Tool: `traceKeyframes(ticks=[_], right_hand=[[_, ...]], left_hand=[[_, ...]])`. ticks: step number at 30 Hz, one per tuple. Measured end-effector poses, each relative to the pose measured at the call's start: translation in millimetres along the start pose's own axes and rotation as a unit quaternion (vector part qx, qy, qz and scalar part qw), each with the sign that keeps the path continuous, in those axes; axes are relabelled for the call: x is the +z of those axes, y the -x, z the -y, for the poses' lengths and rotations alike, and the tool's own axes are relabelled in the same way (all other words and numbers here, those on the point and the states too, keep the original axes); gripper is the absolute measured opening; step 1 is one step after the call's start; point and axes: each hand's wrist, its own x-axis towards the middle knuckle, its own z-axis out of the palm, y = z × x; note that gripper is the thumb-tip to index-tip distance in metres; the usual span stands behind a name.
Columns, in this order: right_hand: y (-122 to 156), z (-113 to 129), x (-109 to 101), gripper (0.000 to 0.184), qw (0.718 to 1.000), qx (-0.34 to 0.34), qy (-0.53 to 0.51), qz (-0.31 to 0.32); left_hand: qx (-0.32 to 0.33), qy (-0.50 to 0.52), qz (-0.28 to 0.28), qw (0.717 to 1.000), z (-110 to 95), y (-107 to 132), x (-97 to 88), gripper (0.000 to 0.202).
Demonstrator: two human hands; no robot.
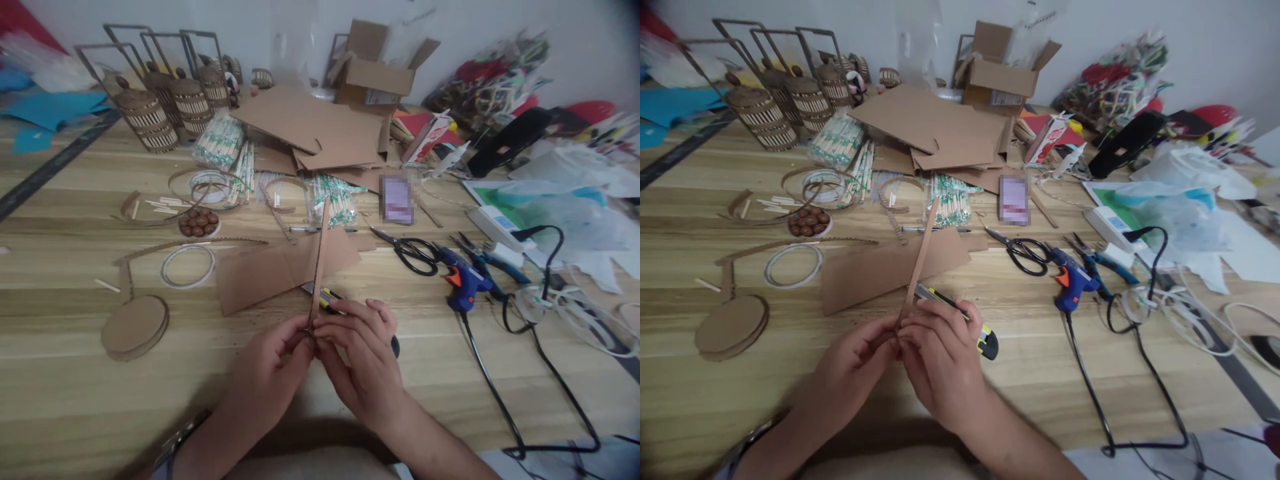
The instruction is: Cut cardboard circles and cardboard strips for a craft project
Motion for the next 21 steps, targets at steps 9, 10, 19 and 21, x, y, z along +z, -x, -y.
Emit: traceKeyframes(ticks=[9, 10, 19, 21], right_hand=[[1.4, -2.2, 2.7, 0.01, 1.0, -0.011, 0.005, -0.007], [1.5, -2.6, 2.7, 0.011, 1.0, -0.012, 0.007, -0.006], [0.8, -2.1, -0.9, 0.012, 1.0, -0.023, 0.007, -0.013], [0.7, -1.6, -1.3, 0.012, 1.0, -0.023, 0.003, -0.014]], left_hand=[[0.012, 0.014, -0.007, 1.0, 2.5, -1.3, -3.0, 0.034], [0.012, 0.011, -0.007, 1.0, 2.5, -1.0, -3.2, 0.035], [0.036, -0.017, 0.005, 0.999, 0.0, 0.4, -0.9, 0.03], [0.038, -0.016, 0.003, 0.999, -1.3, 0.4, -0.9, 0.028]])
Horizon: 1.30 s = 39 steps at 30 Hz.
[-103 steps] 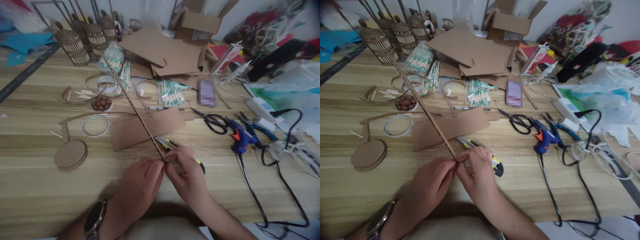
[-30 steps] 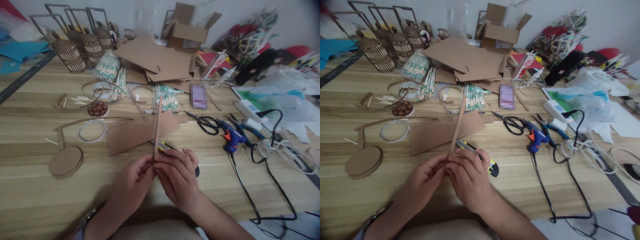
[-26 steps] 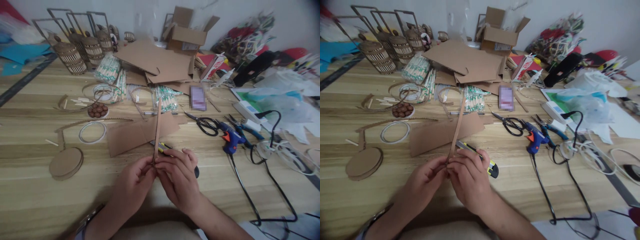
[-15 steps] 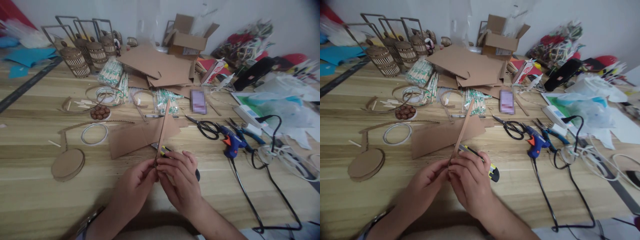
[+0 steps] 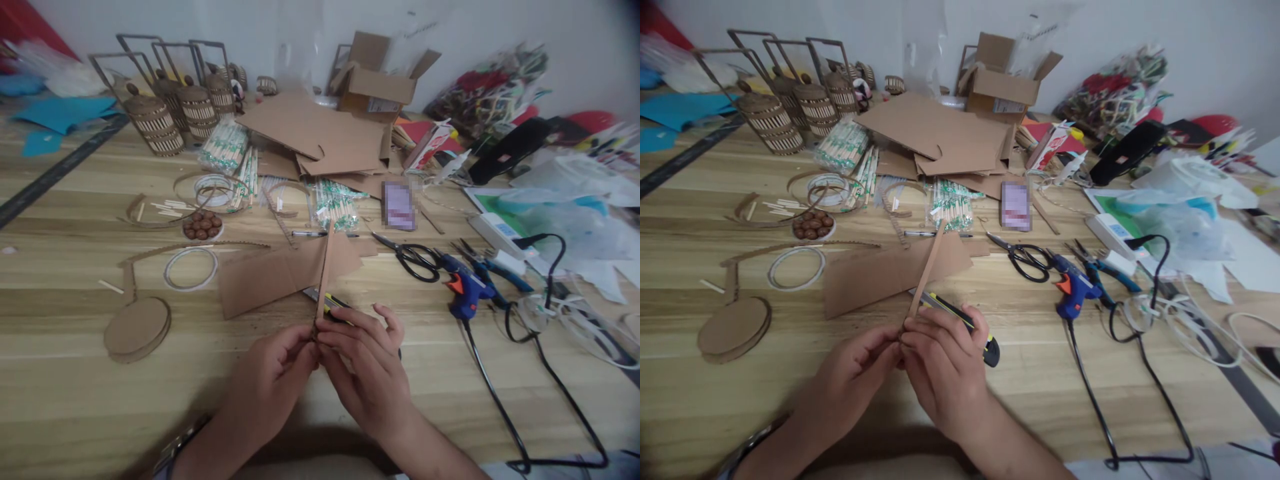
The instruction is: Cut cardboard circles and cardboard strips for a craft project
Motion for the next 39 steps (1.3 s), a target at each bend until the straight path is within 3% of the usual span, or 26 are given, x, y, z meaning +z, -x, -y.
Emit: traceKeyframes(ticks=[8, 18, 32, 39], right_hand=[[-1.2, 1.2, -2.8, 0.016, 1.0, 0.026, -0.008, -0.007], [0.3, 0.9, 2.2, 0.014, 1.0, 0.014, -0.01, -0.001], [0.0, -0.3, -3.2, 0.017, 0.999, 0.045, -0.011, -0.005], [-1.8, 2.2, -1.0, 0.019, 1.0, 0.01, -0.022, -0.016]], left_hand=[[-0.011, 0.008, 0.0, 1.0, -3.0, 0.6, 0.5, 0.024], [-0.007, -0.003, -0.005, 1.0, 0.7, -1.6, -2.1, 0.037], [-0.003, -0.011, 0.005, 1.0, -3.8, 1.7, 0.0, 0.03], [-0.01, 0.029, 0.016, 0.999, 0.2, -0.7, -0.5, 0.036]])
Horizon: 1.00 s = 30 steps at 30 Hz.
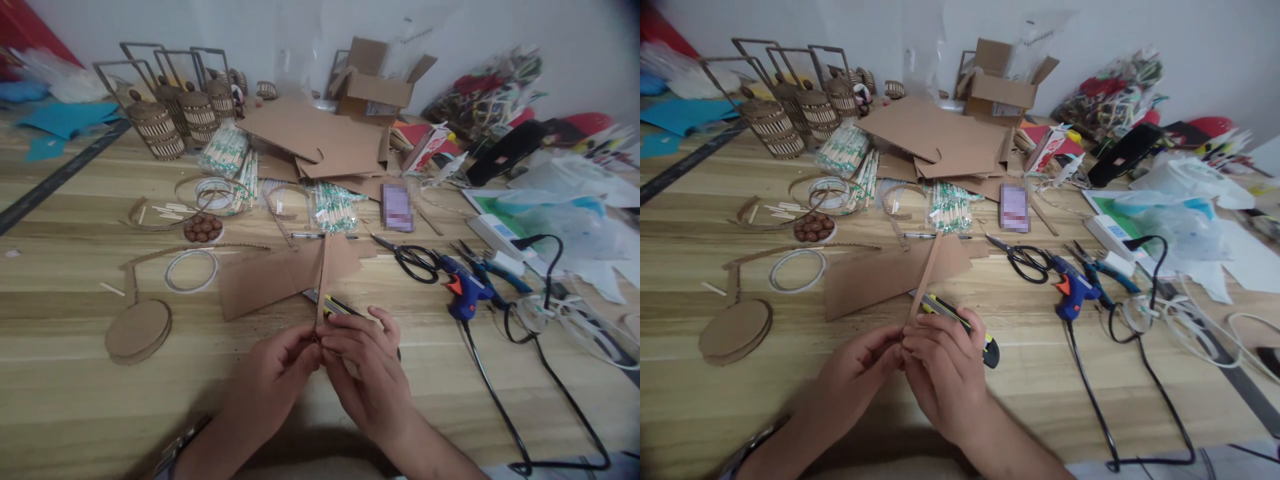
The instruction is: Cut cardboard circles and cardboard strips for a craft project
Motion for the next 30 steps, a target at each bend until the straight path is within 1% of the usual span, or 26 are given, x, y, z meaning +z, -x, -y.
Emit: traceKeyframes(ticks=[5, 11, 15, 19, 24, 26, 30], right_hand=[[1.8, -0.7, 3.8, 0.012, 1.0, 0.008, 0.007, 0.011], [0.8, -0.3, 1.3, 0.016, 1.0, 0.013, 0.002, 0.008], [1.6, -0.7, 0.6, 0.018, 1.0, 0.021, 0.006, 0.002], [3.6, -3.2, -0.6, 0.016, 0.999, 0.036, 0.022, 0.012], [3.4, -2.5, -1.5, 0.017, 1.0, 0.007, 0.015, 0.007], [2.9, -1.5, -0.6, 0.016, 1.0, -0.004, 0.004, 0.007], [2.4, -0.9, 2.1, 0.012, 1.0, -0.001, 0.009, 0.008]], left_hand=[[-0.003, -0.013, -0.009, 1.0, 1.0, -0.1, -1.5, 0.039], [0.009, -0.025, 0.001, 1.0, -0.6, 0.7, -0.4, 0.035], [0.013, -0.033, -0.005, 0.999, -0.6, 1.0, 0.0, 0.035], [0.016, -0.033, 0.0, 0.999, 2.1, 2.0, 0.8, 0.035], [0.005, 0.008, 0.003, 1.0, 0.4, 0.5, 0.7, 0.034], [0.001, 0.01, 0.001, 1.0, -1.2, -0.9, -0.1, 0.034], [-0.004, 0.003, -0.012, 1.0, -0.8, -2.7, -1.3, 0.035]])
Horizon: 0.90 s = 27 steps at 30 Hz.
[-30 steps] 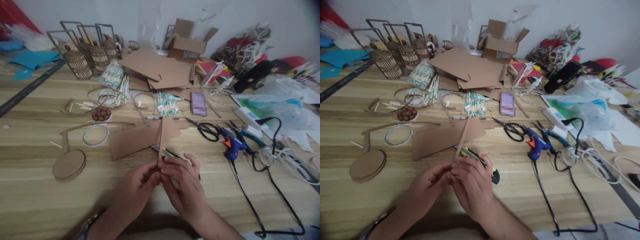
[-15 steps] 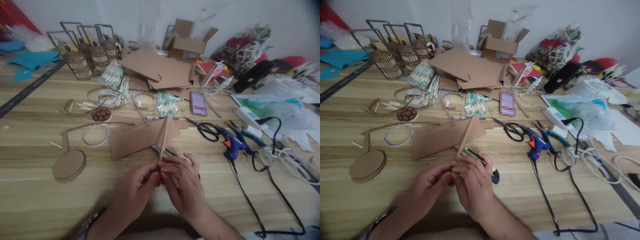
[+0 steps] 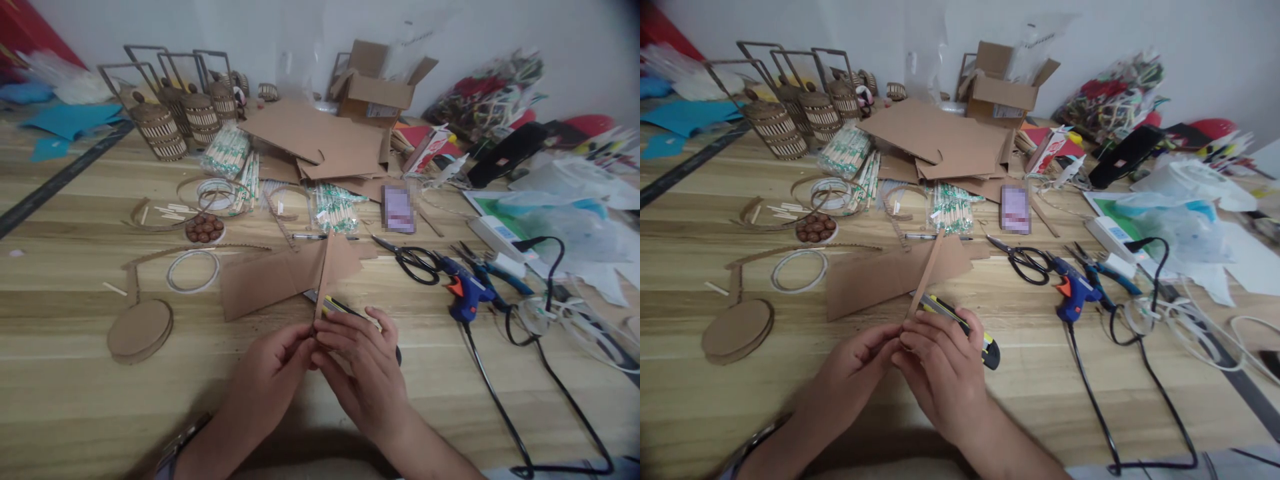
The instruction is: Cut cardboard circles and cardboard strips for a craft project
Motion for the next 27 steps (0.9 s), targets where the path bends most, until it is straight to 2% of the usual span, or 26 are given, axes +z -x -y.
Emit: traceKeyframes(ticks=[10, 20, 27], right_hand=[[-0.9, -2.4, -5.2, 0.015, 1.0, 0.015, -0.004, 0.008], [-1.0, -0.4, -4.2, 0.012, 1.0, -0.022, -0.013, 0.007], [0.4, 0.3, -0.5, 0.012, 1.0, -0.006, -0.006, 0.011]], left_hand=[[0.017, -0.052, -0.004, 0.998, 0.9, 4.5, 1.0, 0.032], [0.008, -0.014, 0.015, 1.0, 2.2, 2.3, 0.0, 0.037], [0.004, -0.036, 0.007, 0.999, 3.5, 2.1, -1.5, 0.037]])
